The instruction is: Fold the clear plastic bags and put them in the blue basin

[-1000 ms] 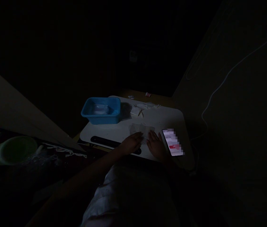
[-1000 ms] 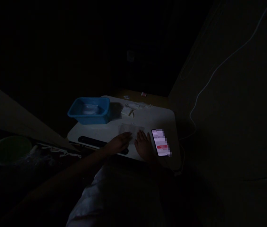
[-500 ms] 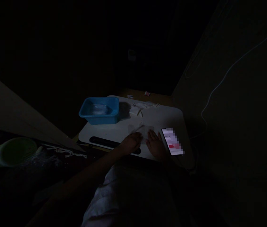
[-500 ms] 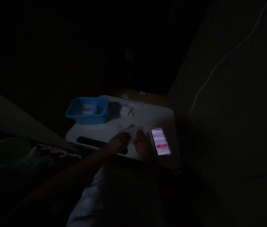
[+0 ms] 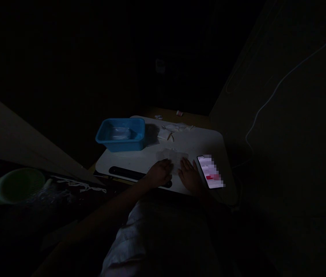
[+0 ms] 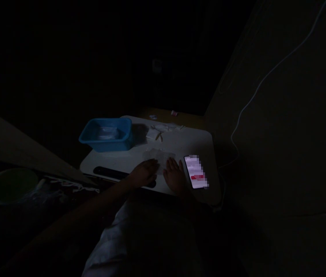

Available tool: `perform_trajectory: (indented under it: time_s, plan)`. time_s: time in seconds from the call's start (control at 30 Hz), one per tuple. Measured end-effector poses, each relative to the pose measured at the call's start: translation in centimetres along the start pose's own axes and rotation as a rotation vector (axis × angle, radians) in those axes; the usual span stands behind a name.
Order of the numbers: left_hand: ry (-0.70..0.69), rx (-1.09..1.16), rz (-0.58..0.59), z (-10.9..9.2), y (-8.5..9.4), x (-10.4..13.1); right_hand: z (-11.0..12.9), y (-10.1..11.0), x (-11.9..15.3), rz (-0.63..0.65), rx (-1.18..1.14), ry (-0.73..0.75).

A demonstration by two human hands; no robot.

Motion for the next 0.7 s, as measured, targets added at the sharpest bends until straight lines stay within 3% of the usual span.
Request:
perform_trajectory:
  time_s: [0.4, 0.7]
  plan:
    - [-0.132, -0.123, 0.114, -1.5, 0.4, -1.3, 0.0, 0.1, 0.0, 0.021, -0.009, -0.008]
    - [-0.021, -0.258, 0.117, -2.2, 0.7, -1.9, -0.2, 0.0, 0.1, 0.009, -0.046, 0.008]
Point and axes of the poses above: each hand's wrist, its own x-axis away from the middle knuckle, its own y-axis out of the back of the hand, z = x × y, the point moved 3 cm from there along -x, towards the middle knuckle, and after that the axes turned 7 degrees about z, right-handed, at the moved point
